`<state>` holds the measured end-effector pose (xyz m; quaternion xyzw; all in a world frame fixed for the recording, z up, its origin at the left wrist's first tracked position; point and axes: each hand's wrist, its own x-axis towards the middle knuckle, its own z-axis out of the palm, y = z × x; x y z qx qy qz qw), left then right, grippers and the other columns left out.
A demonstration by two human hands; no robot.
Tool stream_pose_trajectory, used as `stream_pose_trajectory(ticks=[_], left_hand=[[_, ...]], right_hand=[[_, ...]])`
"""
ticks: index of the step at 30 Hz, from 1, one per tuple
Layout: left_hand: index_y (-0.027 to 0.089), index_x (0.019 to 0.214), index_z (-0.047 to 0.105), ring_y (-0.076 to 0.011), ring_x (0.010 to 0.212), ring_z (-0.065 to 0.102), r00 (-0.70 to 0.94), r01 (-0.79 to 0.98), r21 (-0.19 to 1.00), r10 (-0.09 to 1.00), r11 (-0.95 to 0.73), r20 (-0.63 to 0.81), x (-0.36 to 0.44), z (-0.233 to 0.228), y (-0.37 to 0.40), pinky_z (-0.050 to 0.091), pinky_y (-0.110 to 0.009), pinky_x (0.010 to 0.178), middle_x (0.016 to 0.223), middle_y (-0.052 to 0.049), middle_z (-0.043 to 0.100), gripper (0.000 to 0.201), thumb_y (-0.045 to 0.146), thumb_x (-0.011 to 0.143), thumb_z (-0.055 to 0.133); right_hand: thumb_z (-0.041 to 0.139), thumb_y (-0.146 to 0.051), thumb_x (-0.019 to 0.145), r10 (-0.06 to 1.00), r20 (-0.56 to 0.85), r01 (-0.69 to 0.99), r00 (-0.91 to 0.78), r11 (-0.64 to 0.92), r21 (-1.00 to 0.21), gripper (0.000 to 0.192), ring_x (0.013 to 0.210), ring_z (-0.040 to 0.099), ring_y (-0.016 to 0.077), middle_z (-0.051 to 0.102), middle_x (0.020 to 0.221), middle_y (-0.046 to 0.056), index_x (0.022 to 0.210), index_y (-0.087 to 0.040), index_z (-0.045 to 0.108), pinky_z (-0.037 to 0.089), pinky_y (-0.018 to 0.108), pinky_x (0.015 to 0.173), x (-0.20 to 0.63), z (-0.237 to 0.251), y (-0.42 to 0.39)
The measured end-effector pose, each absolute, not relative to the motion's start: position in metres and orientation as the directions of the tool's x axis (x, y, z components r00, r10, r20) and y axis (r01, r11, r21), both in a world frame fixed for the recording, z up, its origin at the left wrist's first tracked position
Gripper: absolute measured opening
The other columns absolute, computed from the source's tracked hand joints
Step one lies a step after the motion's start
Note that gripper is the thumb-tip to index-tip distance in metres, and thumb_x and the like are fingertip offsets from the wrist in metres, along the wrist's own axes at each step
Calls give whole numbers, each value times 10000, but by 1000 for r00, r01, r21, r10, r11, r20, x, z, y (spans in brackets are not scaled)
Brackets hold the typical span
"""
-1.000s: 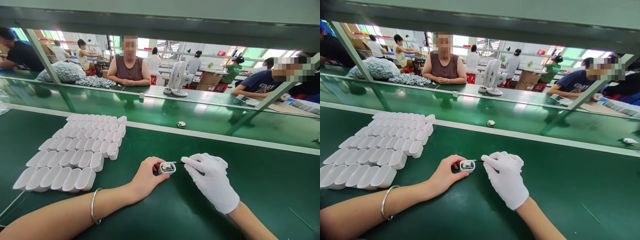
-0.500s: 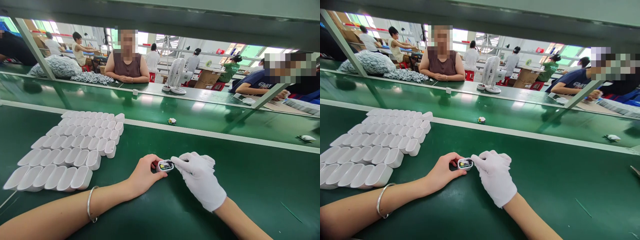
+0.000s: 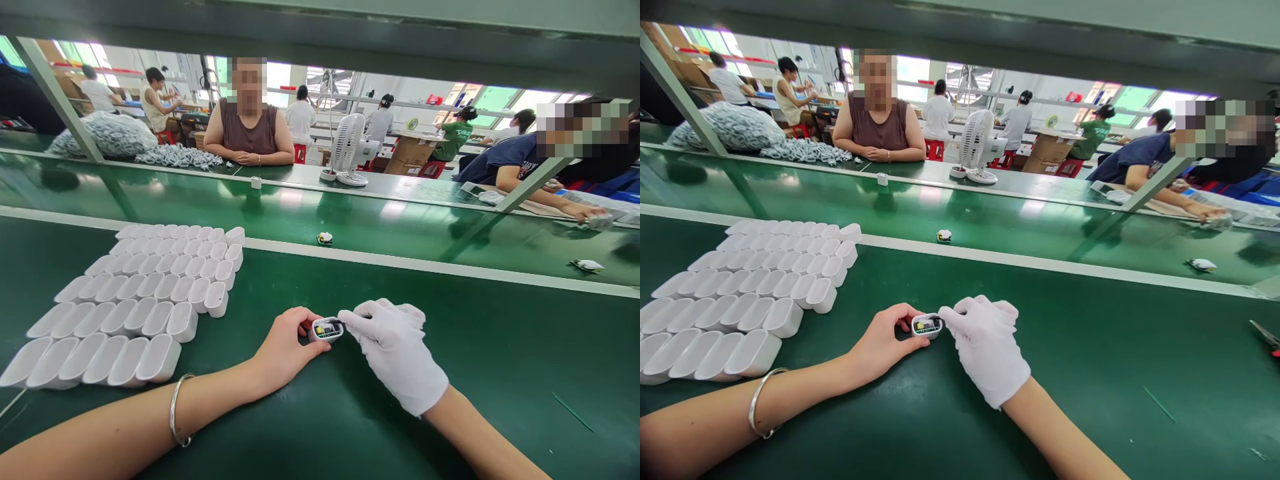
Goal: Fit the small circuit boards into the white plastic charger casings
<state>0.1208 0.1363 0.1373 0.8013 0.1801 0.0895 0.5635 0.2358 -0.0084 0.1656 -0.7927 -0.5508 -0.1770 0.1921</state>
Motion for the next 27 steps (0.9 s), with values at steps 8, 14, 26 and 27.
stream_pose_trajectory(ticks=[8,14,26,27], left_hand=[[175,872,642,-172,769,528,920,171,937,389,-306,-40,121,136,136,422,-292,698,872,-28,642,178,267,722,671],[187,890,651,-169,761,536,917,179,934,396,-309,-44,122,135,136,433,-295,701,874,-19,649,202,260,705,681],[189,871,644,-172,759,537,913,161,936,408,-314,-21,122,130,137,440,-304,706,863,-20,653,187,268,703,667],[190,870,642,-174,760,540,915,160,935,403,-315,-21,123,129,136,443,-308,709,862,-21,652,182,273,709,659]], right_hand=[[480,-124,842,771,532,934,349,-335,-126,259,586,465,95,620,651,-37,760,-260,684,184,321,648,241,166,-13],[487,-79,818,781,544,948,307,-301,-104,278,631,479,102,623,700,-34,825,-274,685,191,321,663,237,157,-6],[479,-47,780,805,535,955,257,-297,-11,308,656,475,102,638,762,-33,813,-280,677,188,332,675,242,165,-9],[482,-53,780,801,536,952,266,-305,-17,300,656,477,102,638,757,-34,801,-280,679,187,333,674,243,166,-11]])
